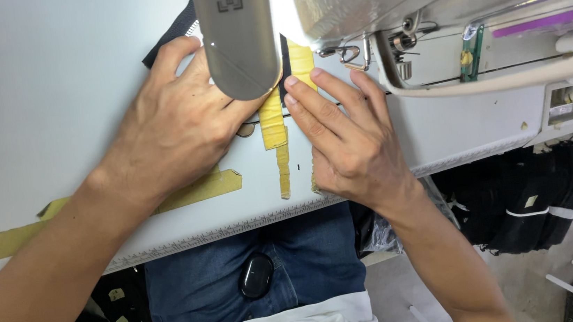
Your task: The person aligns a black zipper with yellow tape guides on a sewing machine table and sews along the zipper teeth. They guide the zipper through the machine, stitch along its length, and then remove the finished piece to place it with other completed zippers.
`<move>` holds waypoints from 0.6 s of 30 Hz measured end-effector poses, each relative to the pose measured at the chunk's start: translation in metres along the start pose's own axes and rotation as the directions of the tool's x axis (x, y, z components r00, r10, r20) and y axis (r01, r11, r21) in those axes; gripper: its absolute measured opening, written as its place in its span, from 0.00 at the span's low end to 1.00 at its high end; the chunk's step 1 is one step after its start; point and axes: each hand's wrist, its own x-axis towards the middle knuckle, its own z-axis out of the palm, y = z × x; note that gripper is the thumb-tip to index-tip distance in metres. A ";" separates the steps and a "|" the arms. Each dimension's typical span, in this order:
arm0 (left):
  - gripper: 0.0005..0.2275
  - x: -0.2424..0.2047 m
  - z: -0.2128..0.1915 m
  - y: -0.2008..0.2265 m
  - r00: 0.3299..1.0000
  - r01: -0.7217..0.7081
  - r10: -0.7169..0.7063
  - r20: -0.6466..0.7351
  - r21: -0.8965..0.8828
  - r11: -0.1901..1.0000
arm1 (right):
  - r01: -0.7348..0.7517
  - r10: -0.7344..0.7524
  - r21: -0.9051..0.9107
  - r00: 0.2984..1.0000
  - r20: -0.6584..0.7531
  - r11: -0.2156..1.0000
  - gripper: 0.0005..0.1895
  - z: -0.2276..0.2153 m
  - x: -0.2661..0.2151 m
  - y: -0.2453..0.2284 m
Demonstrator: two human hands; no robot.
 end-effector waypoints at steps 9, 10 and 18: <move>0.13 0.000 -0.010 0.001 0.998 -0.031 0.030 -0.055 -0.013 0.999 | 0.010 -0.005 0.066 0.997 -0.073 0.998 0.21 0.005 -0.005 -0.003; 0.13 0.000 -0.010 0.001 0.998 -0.031 0.031 -0.057 -0.012 0.999 | 0.011 -0.006 0.063 0.997 -0.075 0.998 0.21 0.004 -0.005 -0.004; 0.12 0.001 -0.014 0.003 0.997 -0.018 0.019 -0.074 0.010 1.000 | 0.016 -0.013 0.032 0.996 -0.088 0.999 0.20 0.000 -0.002 -0.009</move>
